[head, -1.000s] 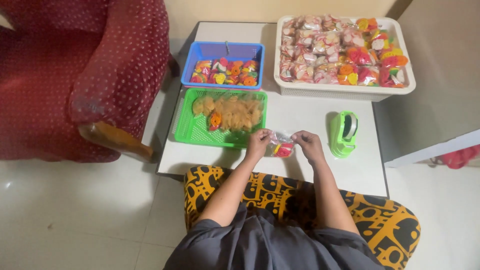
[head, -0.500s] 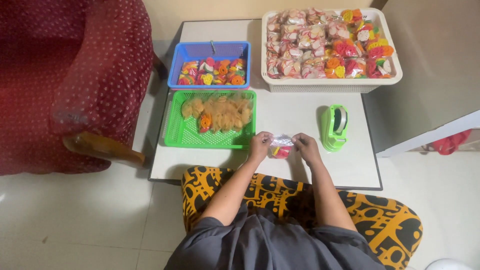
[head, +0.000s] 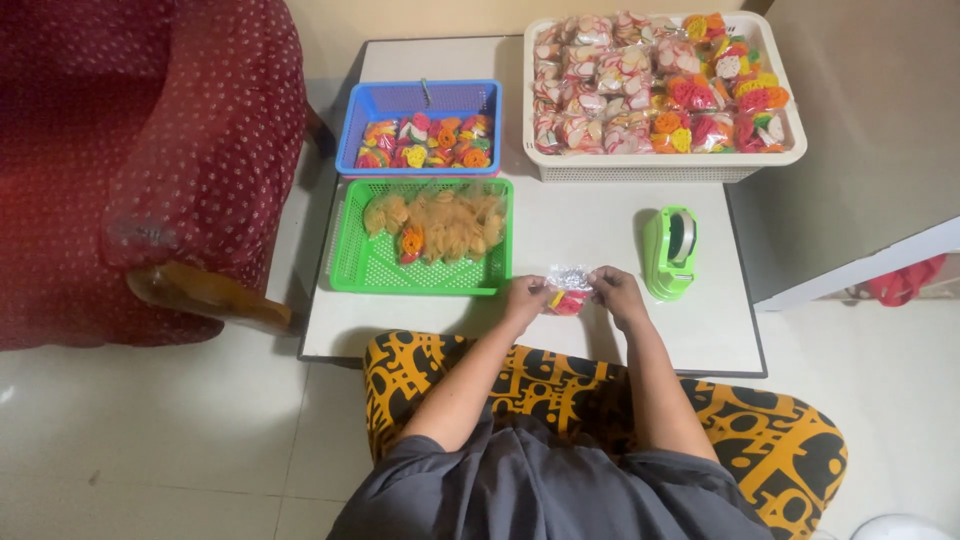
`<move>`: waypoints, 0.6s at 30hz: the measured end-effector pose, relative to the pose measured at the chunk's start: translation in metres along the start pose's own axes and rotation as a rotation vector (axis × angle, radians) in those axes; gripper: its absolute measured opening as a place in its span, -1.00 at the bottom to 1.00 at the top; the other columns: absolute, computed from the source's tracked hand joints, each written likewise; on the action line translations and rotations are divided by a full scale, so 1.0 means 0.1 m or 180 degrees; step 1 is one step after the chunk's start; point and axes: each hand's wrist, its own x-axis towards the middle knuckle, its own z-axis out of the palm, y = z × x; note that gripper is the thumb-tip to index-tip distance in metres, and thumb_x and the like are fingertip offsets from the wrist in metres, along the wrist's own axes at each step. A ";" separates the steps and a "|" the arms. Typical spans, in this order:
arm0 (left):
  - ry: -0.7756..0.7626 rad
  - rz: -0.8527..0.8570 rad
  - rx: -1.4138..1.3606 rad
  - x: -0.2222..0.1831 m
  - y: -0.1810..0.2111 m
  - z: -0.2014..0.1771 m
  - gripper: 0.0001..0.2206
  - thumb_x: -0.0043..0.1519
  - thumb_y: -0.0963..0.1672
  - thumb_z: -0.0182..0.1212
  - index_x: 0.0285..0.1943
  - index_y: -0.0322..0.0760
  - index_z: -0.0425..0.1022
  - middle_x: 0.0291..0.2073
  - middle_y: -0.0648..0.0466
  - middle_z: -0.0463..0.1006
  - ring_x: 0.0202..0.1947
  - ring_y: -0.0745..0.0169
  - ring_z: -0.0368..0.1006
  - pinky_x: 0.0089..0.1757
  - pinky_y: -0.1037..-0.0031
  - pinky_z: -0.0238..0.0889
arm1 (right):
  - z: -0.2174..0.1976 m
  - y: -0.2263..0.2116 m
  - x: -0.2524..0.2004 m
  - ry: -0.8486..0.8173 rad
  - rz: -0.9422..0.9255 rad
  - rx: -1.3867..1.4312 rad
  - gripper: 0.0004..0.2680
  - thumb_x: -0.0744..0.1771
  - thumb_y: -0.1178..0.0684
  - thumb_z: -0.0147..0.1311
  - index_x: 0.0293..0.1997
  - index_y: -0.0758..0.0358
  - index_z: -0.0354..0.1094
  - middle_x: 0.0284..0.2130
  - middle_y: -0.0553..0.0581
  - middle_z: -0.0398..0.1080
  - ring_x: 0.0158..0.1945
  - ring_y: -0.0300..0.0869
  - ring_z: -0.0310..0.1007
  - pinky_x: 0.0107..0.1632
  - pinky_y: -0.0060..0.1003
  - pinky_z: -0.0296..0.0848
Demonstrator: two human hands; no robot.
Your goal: Packaging small items into plastic bags and sealing them with tape.
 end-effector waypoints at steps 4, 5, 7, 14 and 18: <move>0.0052 -0.0191 -0.0363 -0.11 0.20 0.01 -0.79 0.22 -0.20 0.33 -0.01 -0.46 0.58 -0.15 -0.37 0.56 -0.23 -0.20 0.60 -0.36 0.18 0.58 | -0.01 0.04 0.05 0.0021 -0.0109 0.0074 -0.92 0.37 0.14 0.15 -0.26 0.32 0.44 -0.55 0.11 0.34 -0.52 -0.23 0.39 -0.47 -0.47 0.24; 0.0120 -0.0119 -0.0271 -0.11 0.23 0.02 -0.79 0.23 -0.21 0.31 0.00 -0.48 0.58 -0.11 -0.39 0.55 -0.21 -0.22 0.60 -0.33 0.22 0.58 | 0.00 -0.02 0.01 0.0063 -0.0246 0.0062 -0.94 0.37 0.16 0.14 -0.25 0.30 0.44 -0.51 0.14 0.37 -0.49 -0.21 0.41 -0.44 -0.47 0.25; 0.0185 -0.0049 -0.0181 -0.13 0.30 0.01 -0.79 0.25 -0.21 0.28 0.01 -0.50 0.57 -0.08 -0.41 0.54 -0.19 -0.23 0.60 -0.30 0.27 0.57 | 0.02 -0.12 -0.06 0.0109 -0.0382 0.0048 -0.96 0.37 0.17 0.12 -0.23 0.29 0.44 -0.46 0.17 0.39 -0.45 -0.19 0.43 -0.41 -0.46 0.25; 0.0305 0.0232 0.1196 0.25 -0.45 0.11 -0.81 0.21 -0.01 0.39 -0.12 -0.11 0.70 -0.16 0.06 0.68 -0.04 0.12 0.60 -0.07 0.39 0.47 | -0.05 0.19 0.10 0.0289 -0.0252 -0.0538 -0.91 0.36 0.07 0.18 -0.32 0.18 0.49 -0.61 0.06 0.37 -0.54 -0.24 0.21 -0.46 -0.36 0.11; 0.0233 0.0072 0.1712 0.10 -0.34 0.10 -0.78 0.17 0.03 0.32 -0.12 -0.01 0.72 -0.23 0.13 0.70 -0.10 0.08 0.62 -0.14 0.36 0.47 | -0.05 0.37 0.17 0.0334 0.0073 -0.0744 -0.86 0.34 0.03 0.16 -0.43 0.14 0.48 -0.65 0.05 0.35 -0.53 -0.20 0.16 -0.42 -0.32 0.08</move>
